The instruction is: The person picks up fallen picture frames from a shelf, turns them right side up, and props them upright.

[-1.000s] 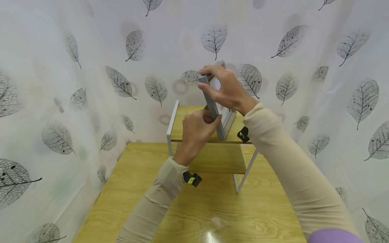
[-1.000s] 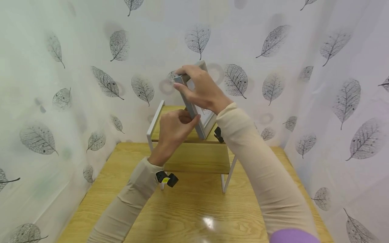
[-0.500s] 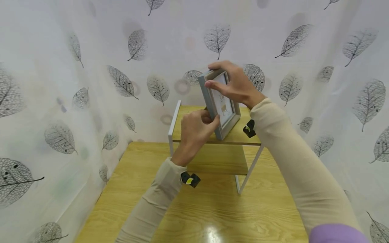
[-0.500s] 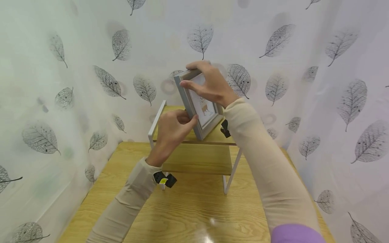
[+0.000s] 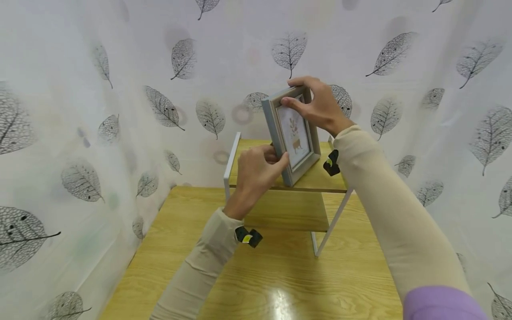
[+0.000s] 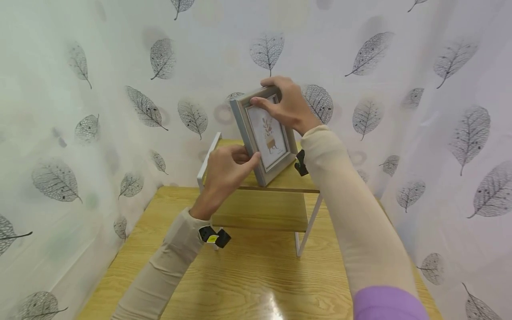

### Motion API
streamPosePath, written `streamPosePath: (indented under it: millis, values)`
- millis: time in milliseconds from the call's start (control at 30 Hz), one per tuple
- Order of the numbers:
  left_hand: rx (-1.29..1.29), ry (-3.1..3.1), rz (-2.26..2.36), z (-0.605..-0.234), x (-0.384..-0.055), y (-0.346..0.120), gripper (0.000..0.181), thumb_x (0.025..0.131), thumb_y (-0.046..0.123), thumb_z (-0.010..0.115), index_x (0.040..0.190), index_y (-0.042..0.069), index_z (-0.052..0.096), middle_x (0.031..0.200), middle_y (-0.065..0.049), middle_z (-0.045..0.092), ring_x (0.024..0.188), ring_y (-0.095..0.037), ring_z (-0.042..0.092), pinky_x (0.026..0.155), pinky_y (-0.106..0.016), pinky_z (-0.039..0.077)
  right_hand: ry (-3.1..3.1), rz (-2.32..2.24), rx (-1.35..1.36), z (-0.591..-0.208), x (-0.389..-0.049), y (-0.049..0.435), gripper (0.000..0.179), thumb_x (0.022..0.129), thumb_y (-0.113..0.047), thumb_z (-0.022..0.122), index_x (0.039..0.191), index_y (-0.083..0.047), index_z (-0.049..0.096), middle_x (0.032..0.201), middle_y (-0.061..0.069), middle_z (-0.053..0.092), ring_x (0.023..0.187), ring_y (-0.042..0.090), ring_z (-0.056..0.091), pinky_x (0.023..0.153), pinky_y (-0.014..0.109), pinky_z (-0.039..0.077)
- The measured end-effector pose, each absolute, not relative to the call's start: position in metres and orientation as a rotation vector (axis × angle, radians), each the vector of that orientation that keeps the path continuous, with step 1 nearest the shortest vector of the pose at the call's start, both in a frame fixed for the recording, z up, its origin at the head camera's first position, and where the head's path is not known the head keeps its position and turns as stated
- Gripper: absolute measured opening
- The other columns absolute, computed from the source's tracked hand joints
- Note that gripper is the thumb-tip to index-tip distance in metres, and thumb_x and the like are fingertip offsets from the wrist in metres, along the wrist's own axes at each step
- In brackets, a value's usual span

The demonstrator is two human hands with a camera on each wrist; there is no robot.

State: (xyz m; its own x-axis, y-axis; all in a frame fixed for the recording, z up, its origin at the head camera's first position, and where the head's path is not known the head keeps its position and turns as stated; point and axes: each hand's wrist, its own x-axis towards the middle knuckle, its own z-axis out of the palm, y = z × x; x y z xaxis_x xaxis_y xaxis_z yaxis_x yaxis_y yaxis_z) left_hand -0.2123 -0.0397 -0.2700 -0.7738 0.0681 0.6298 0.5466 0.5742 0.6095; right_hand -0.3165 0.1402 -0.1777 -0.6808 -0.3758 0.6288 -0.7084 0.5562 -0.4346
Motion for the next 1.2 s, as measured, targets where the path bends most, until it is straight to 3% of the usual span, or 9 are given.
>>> streamPosePath:
  millis: [567,933,1200]
  values:
    - [-0.467,-2.275,-1.213,-0.266,-0.215,-0.049,0.022,0.091,0.025,0.074,0.096,0.004,0.079,0.084,-0.006,0.078,0.071,-0.010,0.074,0.059,-0.023,0.057,-2.227,0.880,0.769,-0.173,-0.321,0.148,0.041,0.091,-0.022,0.079,0.121,0.004,0.068,0.117,0.019,0.068,0.112,0.029,0.055,0.096,0.039,0.043]
    - [-0.389,-2.304,-1.192,-0.265,-0.217,-0.053,0.020,0.091,0.024,0.072,0.095,0.005,0.079,0.086,-0.005,0.078,0.076,-0.012,0.075,0.071,-0.029,0.059,-2.179,0.835,0.728,-0.172,-0.321,0.156,0.036,0.089,-0.021,0.081,0.110,0.006,0.071,0.106,0.018,0.070,0.097,0.023,0.049,0.085,0.032,0.042]
    - [-0.371,-2.332,-1.187,-0.264,-0.219,-0.057,0.020,0.092,0.023,0.072,0.098,0.004,0.079,0.090,-0.007,0.078,0.080,-0.015,0.076,0.074,-0.031,0.059,-2.181,0.834,0.685,-0.174,-0.317,0.161,0.036,0.089,-0.021,0.081,0.108,0.007,0.070,0.102,0.018,0.070,0.095,0.020,0.048,0.083,0.028,0.041]
